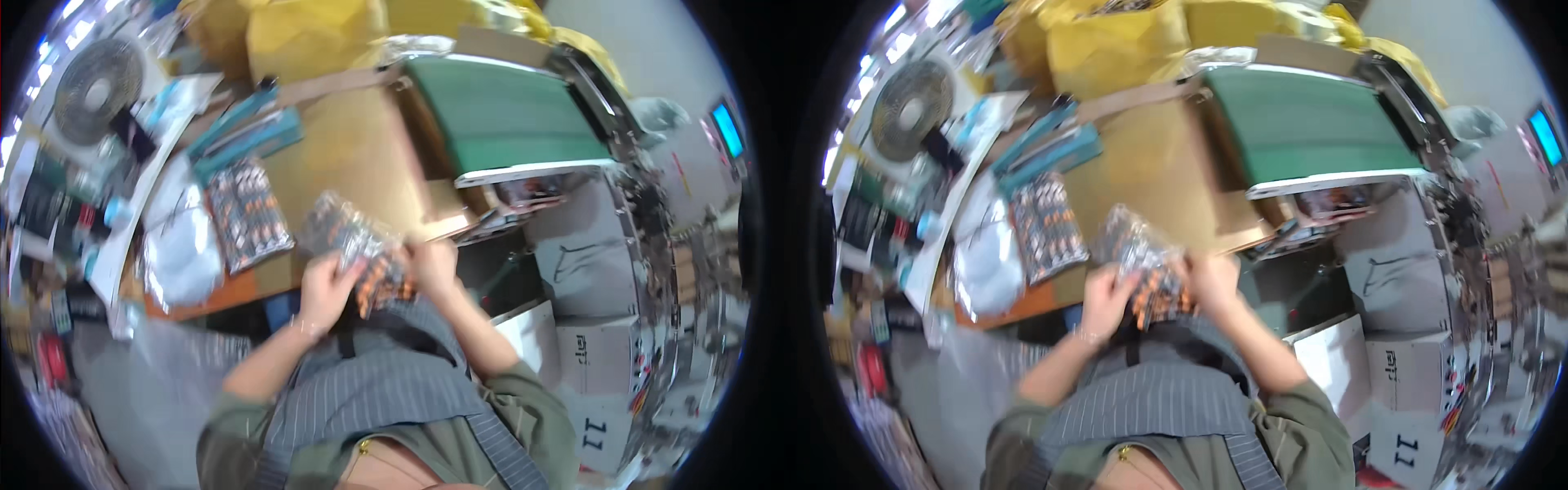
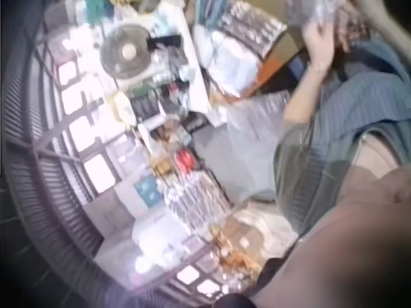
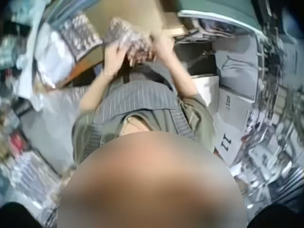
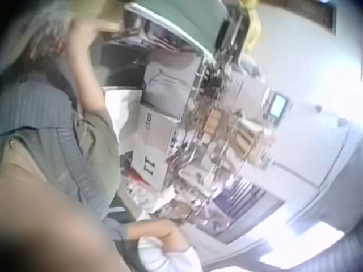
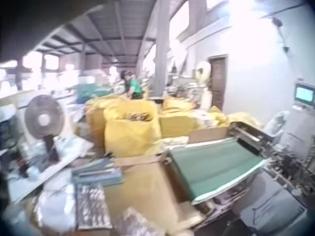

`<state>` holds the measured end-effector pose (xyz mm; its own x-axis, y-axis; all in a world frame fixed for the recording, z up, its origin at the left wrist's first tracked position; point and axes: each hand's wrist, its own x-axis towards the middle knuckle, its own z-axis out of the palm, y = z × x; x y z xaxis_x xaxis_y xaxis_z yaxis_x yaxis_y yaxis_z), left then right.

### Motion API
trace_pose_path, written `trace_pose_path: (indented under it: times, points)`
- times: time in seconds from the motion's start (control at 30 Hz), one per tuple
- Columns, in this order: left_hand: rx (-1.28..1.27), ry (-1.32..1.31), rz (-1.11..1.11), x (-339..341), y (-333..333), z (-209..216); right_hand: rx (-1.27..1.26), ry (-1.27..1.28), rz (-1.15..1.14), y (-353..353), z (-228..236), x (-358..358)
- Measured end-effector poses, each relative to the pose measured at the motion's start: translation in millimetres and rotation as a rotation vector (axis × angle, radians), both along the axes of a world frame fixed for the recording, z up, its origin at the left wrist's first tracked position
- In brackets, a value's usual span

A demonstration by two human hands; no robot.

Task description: Packaging bundles of items into plastic bags and sealing them with a heat sealer.

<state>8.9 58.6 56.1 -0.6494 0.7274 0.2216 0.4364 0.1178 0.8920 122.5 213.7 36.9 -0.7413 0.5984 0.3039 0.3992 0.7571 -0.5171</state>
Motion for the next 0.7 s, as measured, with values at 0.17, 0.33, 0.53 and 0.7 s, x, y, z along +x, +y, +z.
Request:
trace_pose_path:
  times: [0.17, 0.33, 0.53, 0.7]
  points:
    - [0.081, -0.007, 0.111, -102.6, 58.0, 43.6, -0.081, 0.457, 0.270, 45.6, 87.9, -89.0]
    - [-0.560, 0.324, -0.082, -196.3, 63.2, 83.3, 0.105, -0.071, 0.231, 103.2, 110.5, -132.6]
    - [-0.381, 0.623, 0.221, -186.0, 82.4, 92.6, -0.077, 0.037, 0.216, 107.0, 130.3, -147.5]
    - [-0.405, 0.314, 0.001, -174.3, 85.4, 123.5, -0.644, 0.128, 0.200, 113.1, 138.5, -125.4]
